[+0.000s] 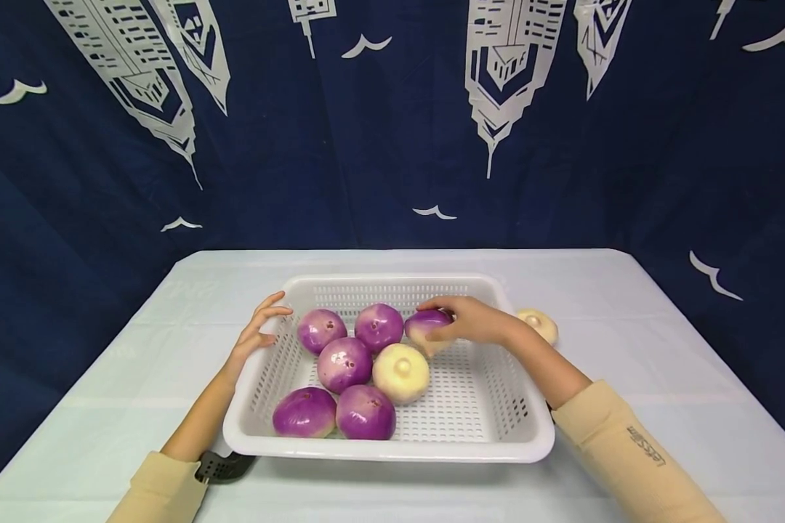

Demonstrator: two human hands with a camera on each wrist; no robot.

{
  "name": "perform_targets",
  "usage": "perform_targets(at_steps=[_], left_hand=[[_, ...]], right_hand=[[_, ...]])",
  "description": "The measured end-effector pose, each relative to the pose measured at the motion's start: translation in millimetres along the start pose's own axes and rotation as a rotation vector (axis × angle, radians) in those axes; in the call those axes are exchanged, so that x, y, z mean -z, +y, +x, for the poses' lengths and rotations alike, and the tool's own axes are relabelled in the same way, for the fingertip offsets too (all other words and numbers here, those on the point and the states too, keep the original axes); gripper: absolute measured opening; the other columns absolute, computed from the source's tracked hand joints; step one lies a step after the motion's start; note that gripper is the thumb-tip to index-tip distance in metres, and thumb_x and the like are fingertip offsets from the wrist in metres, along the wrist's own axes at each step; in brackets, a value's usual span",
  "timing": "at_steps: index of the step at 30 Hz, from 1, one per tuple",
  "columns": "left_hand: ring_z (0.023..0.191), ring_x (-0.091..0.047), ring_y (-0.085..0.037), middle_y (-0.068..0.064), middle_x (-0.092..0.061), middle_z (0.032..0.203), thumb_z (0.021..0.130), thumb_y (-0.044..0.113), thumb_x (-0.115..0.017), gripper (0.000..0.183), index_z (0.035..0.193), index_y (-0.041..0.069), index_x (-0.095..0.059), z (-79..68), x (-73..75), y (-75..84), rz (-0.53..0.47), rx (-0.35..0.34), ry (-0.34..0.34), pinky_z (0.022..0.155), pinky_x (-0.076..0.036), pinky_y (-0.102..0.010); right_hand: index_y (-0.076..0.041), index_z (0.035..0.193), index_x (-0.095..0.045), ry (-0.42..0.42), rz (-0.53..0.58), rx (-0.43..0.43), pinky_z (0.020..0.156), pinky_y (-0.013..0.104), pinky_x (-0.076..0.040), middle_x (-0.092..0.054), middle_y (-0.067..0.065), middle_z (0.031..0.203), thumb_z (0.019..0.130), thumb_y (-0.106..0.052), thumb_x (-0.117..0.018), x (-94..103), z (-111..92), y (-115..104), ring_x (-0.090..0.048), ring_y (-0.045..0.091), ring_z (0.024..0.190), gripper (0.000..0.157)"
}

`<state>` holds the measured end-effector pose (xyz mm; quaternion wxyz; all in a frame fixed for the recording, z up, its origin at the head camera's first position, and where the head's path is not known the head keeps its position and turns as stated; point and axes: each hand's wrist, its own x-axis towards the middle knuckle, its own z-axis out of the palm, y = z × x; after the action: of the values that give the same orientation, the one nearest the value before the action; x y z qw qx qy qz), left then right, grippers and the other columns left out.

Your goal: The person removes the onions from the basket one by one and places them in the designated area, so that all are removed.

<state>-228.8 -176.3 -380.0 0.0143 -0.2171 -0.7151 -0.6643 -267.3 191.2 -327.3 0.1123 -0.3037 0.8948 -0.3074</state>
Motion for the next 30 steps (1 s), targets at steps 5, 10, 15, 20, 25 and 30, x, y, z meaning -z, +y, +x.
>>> perform_targets(at_steps=[5, 10, 15, 20, 25, 30], left_hand=[[0.136, -0.006, -0.035, -0.006, -0.006, 0.151, 0.074, 0.006, -0.034, 0.046, 0.12, 0.001, -0.043, 0.1, 0.1, -1.0, 0.001, -0.005, -0.001, 0.094, -0.035, -0.059], [0.135, -0.009, -0.035, -0.005, -0.007, 0.151, 0.074, 0.006, -0.035, 0.045, 0.116, 0.015, -0.049, 0.1, 0.6, 0.0, -0.017, 0.002, 0.005, 0.092, -0.039, -0.053], [0.135, -0.01, -0.034, -0.004, -0.007, 0.151, 0.074, 0.006, -0.035, 0.045, 0.116, 0.014, -0.048, 0.2, 1.0, 0.2, -0.021, 0.008, 0.006, 0.091, -0.039, -0.048], [0.135, -0.01, -0.034, -0.004, -0.007, 0.151, 0.074, 0.006, -0.034, 0.045, 0.118, 0.007, -0.046, 0.7, 1.0, 0.8, -0.005, 0.01, 0.008, 0.092, -0.038, -0.053], [0.134, -0.011, -0.035, -0.005, -0.006, 0.151, 0.074, 0.005, -0.033, 0.045, 0.116, 0.015, -0.048, 0.4, 0.9, 0.4, -0.009, 0.011, 0.005, 0.09, -0.039, -0.052], [0.134, -0.01, -0.036, -0.005, -0.006, 0.151, 0.074, 0.005, -0.033, 0.046, 0.113, 0.023, -0.049, 0.2, 0.5, 0.3, -0.017, 0.008, 0.001, 0.09, -0.039, -0.053]], right_hand=[[-0.01, 0.127, -0.051, 0.032, 0.012, 0.005, 0.096, 0.042, -0.04, -0.057, 0.008, 0.124, 0.08, -0.029, -0.066, 2.1, -2, -1, -0.051, 0.021, 0.109, 0.053], [-0.013, 0.126, -0.052, 0.071, 0.007, -0.006, 0.093, 0.041, -0.042, -0.058, 0.007, 0.121, 0.079, -0.032, -0.067, 5.0, -8, -6, -0.052, 0.02, 0.104, 0.053], [-0.015, 0.127, -0.051, 0.101, 0.019, -0.012, 0.093, 0.043, -0.042, -0.055, 0.009, 0.126, 0.079, -0.032, -0.067, 6.8, -15, -10, -0.051, 0.022, 0.108, 0.054], [-0.017, 0.13, -0.049, 0.117, 0.025, -0.013, 0.094, 0.04, -0.042, -0.052, 0.007, 0.129, 0.08, -0.033, -0.065, 7.8, -22, -13, -0.049, 0.022, 0.113, 0.054], [-0.019, 0.13, -0.048, 0.15, 0.014, -0.011, 0.09, 0.027, -0.044, -0.053, 0.005, 0.128, 0.083, -0.034, -0.062, 7.9, -30, -17, -0.05, 0.019, 0.109, 0.051], [-0.023, 0.128, -0.049, 0.208, 0.023, -0.022, 0.087, 0.029, -0.046, -0.049, 0.002, 0.13, 0.081, -0.032, -0.064, 9.2, -40, -21, -0.048, 0.017, 0.108, 0.05]])
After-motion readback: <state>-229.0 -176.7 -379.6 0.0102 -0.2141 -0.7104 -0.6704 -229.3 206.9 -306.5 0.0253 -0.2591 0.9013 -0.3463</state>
